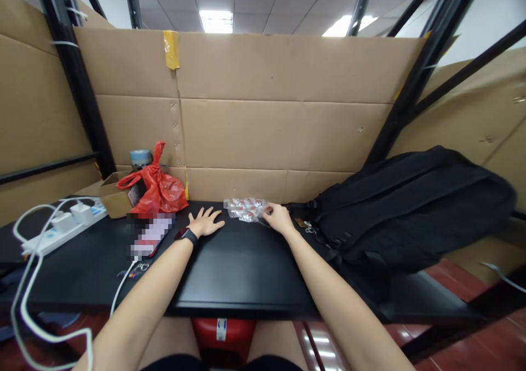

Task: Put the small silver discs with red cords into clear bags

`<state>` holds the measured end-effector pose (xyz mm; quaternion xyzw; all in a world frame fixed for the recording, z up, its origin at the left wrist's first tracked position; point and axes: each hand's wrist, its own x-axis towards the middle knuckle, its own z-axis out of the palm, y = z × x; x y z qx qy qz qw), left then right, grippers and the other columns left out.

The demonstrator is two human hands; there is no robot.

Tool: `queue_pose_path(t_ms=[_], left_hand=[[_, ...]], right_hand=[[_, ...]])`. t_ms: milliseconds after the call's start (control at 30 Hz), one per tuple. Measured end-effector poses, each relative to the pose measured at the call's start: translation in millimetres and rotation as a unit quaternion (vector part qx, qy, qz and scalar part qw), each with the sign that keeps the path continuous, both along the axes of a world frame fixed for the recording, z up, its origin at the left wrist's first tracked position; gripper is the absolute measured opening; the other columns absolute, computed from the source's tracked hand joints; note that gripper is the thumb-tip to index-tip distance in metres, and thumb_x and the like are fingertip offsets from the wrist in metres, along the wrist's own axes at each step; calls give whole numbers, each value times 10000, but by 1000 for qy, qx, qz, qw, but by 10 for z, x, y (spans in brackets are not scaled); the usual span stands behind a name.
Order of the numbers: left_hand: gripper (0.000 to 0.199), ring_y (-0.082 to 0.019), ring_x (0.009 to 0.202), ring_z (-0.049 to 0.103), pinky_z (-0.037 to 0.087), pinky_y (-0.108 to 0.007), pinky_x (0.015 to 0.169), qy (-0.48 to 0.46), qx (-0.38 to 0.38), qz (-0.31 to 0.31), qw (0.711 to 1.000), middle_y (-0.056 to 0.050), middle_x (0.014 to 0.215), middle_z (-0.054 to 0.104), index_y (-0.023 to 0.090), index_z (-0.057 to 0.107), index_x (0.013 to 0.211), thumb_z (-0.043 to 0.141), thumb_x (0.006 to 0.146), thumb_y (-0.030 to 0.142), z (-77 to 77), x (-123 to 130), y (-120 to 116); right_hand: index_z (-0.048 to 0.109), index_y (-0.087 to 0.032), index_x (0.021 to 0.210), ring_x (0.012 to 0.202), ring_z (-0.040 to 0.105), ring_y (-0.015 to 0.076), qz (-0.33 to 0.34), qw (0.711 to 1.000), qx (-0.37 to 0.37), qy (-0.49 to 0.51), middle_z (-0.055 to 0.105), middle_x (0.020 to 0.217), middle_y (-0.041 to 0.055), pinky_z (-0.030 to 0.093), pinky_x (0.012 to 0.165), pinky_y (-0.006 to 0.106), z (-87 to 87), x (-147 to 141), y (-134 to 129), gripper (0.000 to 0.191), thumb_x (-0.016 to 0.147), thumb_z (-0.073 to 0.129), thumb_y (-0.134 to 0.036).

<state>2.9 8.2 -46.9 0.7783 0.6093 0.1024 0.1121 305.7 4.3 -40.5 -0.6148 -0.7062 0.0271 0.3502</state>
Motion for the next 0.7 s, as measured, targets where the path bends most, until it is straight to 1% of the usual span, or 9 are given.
queue_pose_path(t_ms=[100,167,200,267,367,433,533,600,700], left_hand=[[544,-403,1394,361,226,-678,1087,-104,50,-11,993,-85,1478,502,331,635,1243,559,808,650,12,-49,76],[445,-327,1252,527,353,-540,1071,-180,91,-11,979,-98,1279,646,258,683,1104,499,876,593,23,-72,103],[448,-286,1173,583,411,-463,1036,-210,101,-13,972,-96,1197,679,233,677,1082,441,914,575,32,-74,109],[490,-226,1041,646,484,-353,942,-273,85,-36,958,-96,1117,702,192,635,1126,359,956,560,57,-50,96],[520,-193,866,686,526,-314,818,-387,5,-95,917,-112,1067,715,148,564,1226,439,934,559,100,48,13],[548,-181,803,690,526,-306,778,-385,-10,-117,916,-92,1021,725,178,520,1306,542,897,543,117,128,-67],[607,-169,771,680,522,-291,749,-333,3,-144,932,-77,1023,721,209,503,1340,698,805,421,111,216,-178],[675,-161,736,671,522,-285,725,-306,6,-157,939,-72,1017,717,200,515,1328,773,718,326,90,248,-231],[725,-169,740,675,526,-284,724,-316,-5,-181,931,-49,916,722,172,517,1319,804,659,252,52,284,-279]], right_hand=[[725,-180,968,836,687,212,41,995,50,70,759,926,81,502,784,309,134,-74,122,266,857,544,-339],[741,-182,965,810,690,212,106,983,69,130,766,922,74,512,774,314,192,-203,142,293,854,560,-383],[750,-184,966,801,689,212,140,977,65,149,769,922,73,514,767,315,205,-282,132,299,850,575,-396],[762,-190,975,784,682,209,196,968,42,150,770,927,70,513,747,314,200,-443,77,307,838,612,-420],[764,-196,997,669,634,180,235,962,21,136,758,863,53,493,657,297,154,-604,-41,338,791,689,-453],[756,-197,1016,586,589,157,256,957,9,136,728,755,26,470,599,283,127,-635,-107,379,745,743,-462],[739,-195,1026,559,591,162,283,942,-22,180,690,660,1,473,587,291,113,-611,-173,428,697,792,-463],[735,-191,992,588,626,181,278,929,-43,240,701,662,9,493,610,308,117,-589,-207,427,675,806,-468],[753,-175,866,674,668,202,255,909,-60,324,741,741,49,516,671,324,122,-587,-260,375,645,824,-469]])
